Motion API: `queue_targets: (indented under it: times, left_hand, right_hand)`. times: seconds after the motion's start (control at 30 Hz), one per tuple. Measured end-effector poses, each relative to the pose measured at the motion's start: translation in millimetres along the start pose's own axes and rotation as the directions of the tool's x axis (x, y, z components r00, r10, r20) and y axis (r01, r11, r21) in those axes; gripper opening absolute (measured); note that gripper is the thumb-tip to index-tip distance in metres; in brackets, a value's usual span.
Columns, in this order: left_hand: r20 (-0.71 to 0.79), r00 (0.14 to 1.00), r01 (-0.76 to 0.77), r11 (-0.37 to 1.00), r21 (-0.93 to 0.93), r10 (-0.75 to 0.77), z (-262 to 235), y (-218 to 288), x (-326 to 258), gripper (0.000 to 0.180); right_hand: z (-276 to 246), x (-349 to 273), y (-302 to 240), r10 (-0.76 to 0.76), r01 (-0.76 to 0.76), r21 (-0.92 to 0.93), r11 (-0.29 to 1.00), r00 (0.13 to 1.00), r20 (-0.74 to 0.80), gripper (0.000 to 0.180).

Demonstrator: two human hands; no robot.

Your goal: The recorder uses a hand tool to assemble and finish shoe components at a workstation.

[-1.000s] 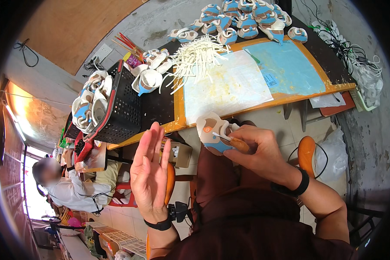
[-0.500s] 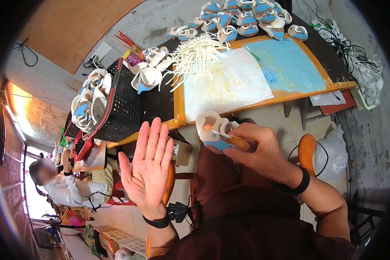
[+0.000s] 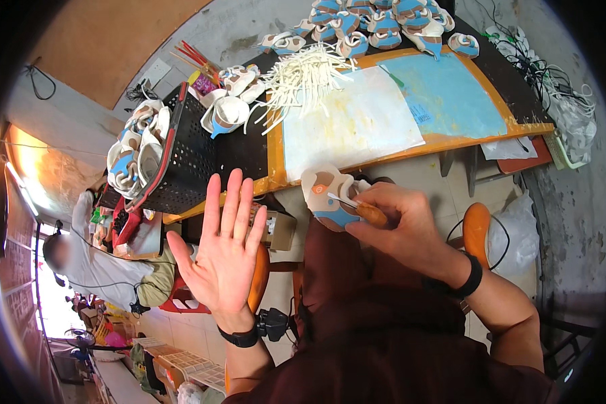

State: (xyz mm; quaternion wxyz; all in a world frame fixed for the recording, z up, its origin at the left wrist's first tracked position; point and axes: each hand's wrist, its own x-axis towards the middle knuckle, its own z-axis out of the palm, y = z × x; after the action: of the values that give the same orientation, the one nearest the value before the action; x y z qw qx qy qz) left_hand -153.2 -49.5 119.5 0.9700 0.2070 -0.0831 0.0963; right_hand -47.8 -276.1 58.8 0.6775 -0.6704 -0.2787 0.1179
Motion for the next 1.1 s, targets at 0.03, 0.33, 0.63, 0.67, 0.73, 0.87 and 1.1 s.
queue_targets:
  times: [0.03,0.33,0.63,0.67,0.73,0.87,1.1]
  left_hand:
    - [-0.002,1.000,0.003,1.000,-0.003,-0.003,-0.6,-0.1,1.2,0.091]
    - [-0.203,0.978,0.129,0.658,0.742,0.038,-34.6,-30.3,1.5,0.083]
    - [-0.451,0.892,0.226,0.825,0.519,0.039,-60.6,-44.1,-3.9,0.049]
    - [-0.442,0.895,0.203,0.831,0.518,0.058,-60.7,-41.1,-2.2,0.051]
    - [-0.429,0.900,0.175,0.845,0.505,0.071,-56.6,-33.8,-1.8,0.055]
    - [-0.452,0.886,0.155,0.856,0.494,0.100,-51.9,-30.4,-3.1,0.060]
    - [-0.422,0.905,0.182,0.849,0.496,0.052,-61.4,-37.4,-3.6,0.063]
  right_hand:
    - [-1.2,0.9,-0.2,-0.028,0.028,-0.016,0.999,1.000,0.008,0.030]
    - [-12.2,6.4,-8.7,0.292,-0.369,0.564,0.739,0.929,0.226,0.017]
    - [-10.2,12.0,-7.4,0.305,-0.404,0.693,0.597,0.913,0.269,0.033]
    - [-17.6,15.9,-0.9,0.283,-0.417,0.720,0.554,0.908,0.309,0.044]
    - [-29.5,19.7,7.7,0.193,-0.390,0.785,0.481,0.921,0.339,0.046]
    - [-36.8,22.9,-4.9,0.144,-0.404,0.839,0.364,0.915,0.378,0.050]
    - [-48.0,24.1,-21.4,0.110,-0.389,0.834,0.391,0.920,0.377,0.056]
